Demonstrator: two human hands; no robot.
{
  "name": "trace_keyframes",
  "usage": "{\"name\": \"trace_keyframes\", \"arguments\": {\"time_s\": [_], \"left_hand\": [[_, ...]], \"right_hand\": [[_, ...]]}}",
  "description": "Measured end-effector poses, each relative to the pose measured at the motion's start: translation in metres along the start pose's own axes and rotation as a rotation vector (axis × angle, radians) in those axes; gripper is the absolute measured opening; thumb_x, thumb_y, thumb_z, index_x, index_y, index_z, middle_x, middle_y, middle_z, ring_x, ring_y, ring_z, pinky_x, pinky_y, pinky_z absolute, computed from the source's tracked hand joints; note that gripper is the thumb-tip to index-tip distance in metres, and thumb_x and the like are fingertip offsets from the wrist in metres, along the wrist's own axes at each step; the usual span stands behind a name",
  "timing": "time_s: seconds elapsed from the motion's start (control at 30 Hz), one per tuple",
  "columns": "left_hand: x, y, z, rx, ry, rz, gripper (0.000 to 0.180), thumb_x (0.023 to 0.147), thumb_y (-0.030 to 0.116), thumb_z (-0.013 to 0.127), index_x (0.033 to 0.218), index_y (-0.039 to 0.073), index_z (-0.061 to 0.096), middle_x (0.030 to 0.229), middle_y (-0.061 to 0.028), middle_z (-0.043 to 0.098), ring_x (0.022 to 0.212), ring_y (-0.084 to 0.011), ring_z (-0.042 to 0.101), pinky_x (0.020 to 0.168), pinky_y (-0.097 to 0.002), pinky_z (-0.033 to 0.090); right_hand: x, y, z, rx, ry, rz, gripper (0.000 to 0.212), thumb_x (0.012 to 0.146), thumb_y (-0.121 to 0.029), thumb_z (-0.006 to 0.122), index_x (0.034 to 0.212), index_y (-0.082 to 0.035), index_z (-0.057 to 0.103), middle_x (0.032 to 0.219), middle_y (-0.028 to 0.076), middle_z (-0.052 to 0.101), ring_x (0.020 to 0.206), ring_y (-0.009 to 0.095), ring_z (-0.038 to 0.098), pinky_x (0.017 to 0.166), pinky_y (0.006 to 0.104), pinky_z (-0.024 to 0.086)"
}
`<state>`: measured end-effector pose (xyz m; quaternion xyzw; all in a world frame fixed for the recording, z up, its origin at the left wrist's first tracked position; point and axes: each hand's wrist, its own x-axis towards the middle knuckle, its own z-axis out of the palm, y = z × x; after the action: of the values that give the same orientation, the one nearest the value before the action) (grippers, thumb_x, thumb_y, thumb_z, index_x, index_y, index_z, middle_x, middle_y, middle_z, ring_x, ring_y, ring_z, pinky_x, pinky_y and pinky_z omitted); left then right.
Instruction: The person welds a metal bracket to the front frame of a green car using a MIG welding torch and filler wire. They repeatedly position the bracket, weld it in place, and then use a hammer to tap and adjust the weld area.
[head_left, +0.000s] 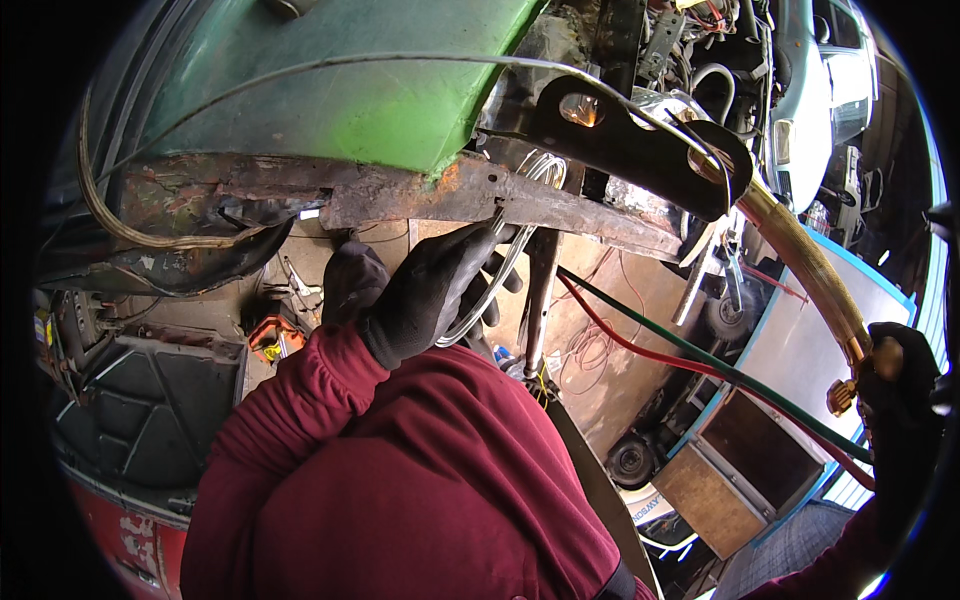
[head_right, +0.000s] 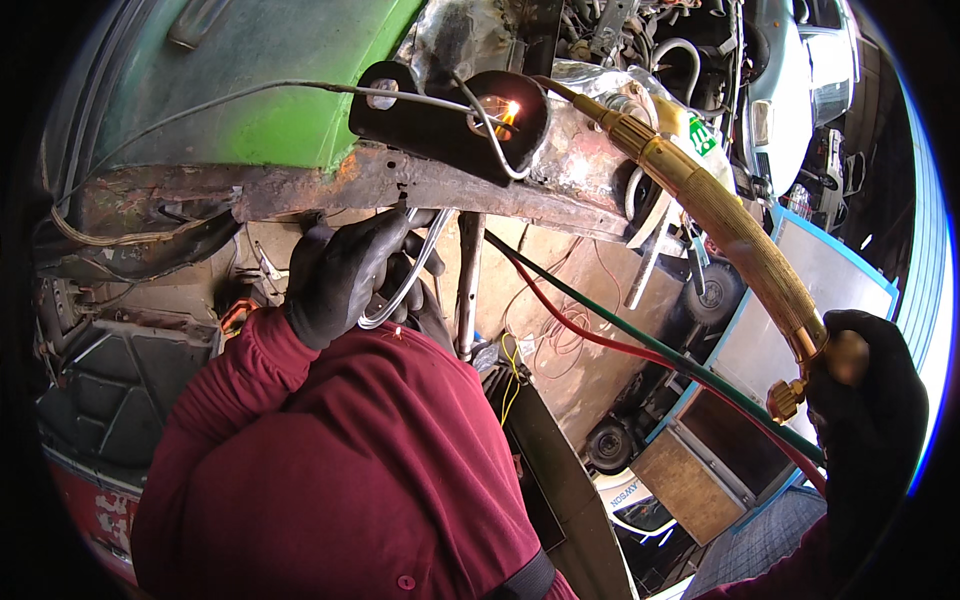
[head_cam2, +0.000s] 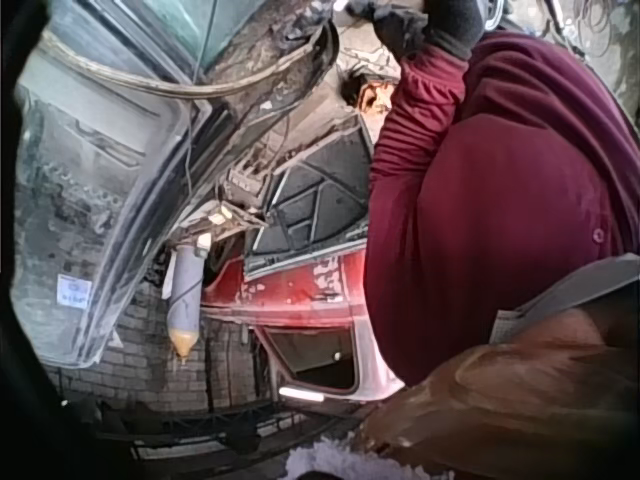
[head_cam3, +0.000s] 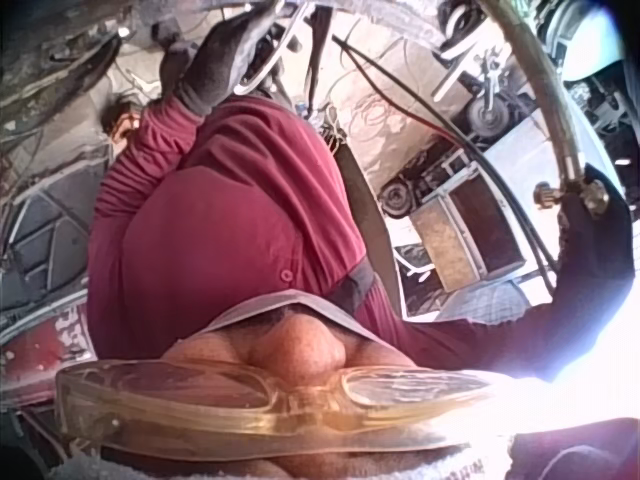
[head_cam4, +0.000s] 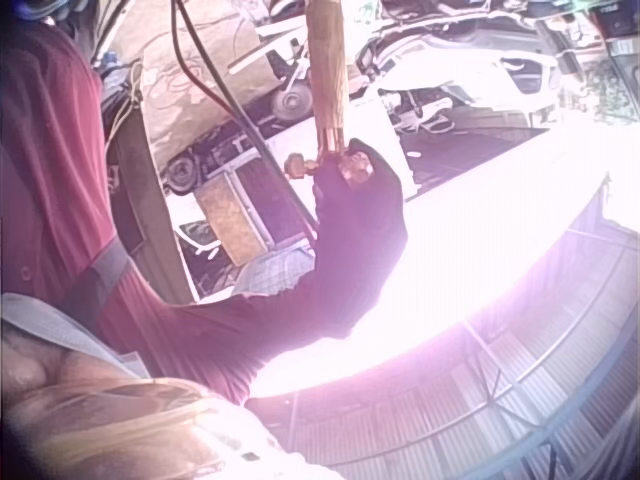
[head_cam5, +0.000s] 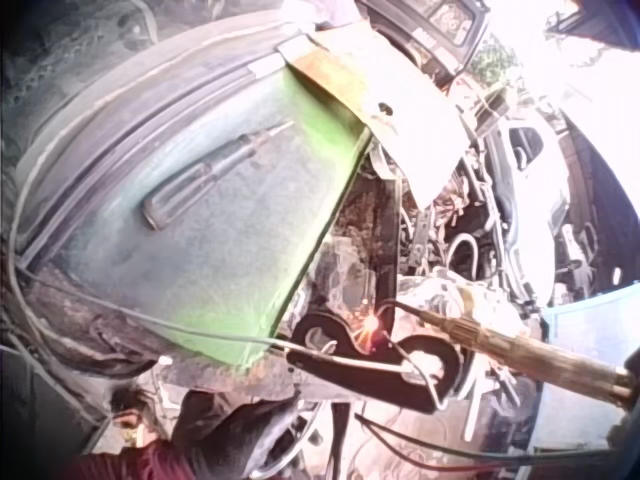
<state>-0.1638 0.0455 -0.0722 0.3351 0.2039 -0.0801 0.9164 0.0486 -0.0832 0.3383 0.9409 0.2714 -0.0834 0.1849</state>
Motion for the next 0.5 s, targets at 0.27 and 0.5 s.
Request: {"name": "trace_keyframes", "arguments": {"time_s": [0.27, 0.5], "left_hand": [[0.001, -0.003, -0.002, 0.075, -0.016, 0.043, 0.078, 0.113, 0.067, 0.040, 0.147, -0.002, 0.056, 0.112, -0.0168, 0.073, 0.075, -0.0204, 0.072, 0.064, -0.0285, 0.055], [-0.010, -0.007, 0.000, -0.043, 0.043, 0.002, 0.069, 0.118, 0.056, 0.039, 0.153, -0.002, 0.053, 0.107, -0.0166, 0.073, 0.072, -0.0190, 0.073, 0.056, -0.0283, 0.058]], "right_hand": [[0.000, -0.022, -0.007, -0.170, -0.099, 0.145, 0.034, 0.094, -0.005, 0.075, 0.126, -0.003, 0.068, 0.097, 0.012, 0.075, 0.081, 0.019, 0.077, 0.067, 0.0310, 0.063], [-0.001, -0.042, -0.002, -0.020, -0.145, 0.377, 0.042, 0.082, 0.007, 0.083, 0.121, -0.004, 0.072, 0.101, 0.015, 0.080, 0.083, 0.021, 0.079, 0.070, 0.0333, 0.064]]}}
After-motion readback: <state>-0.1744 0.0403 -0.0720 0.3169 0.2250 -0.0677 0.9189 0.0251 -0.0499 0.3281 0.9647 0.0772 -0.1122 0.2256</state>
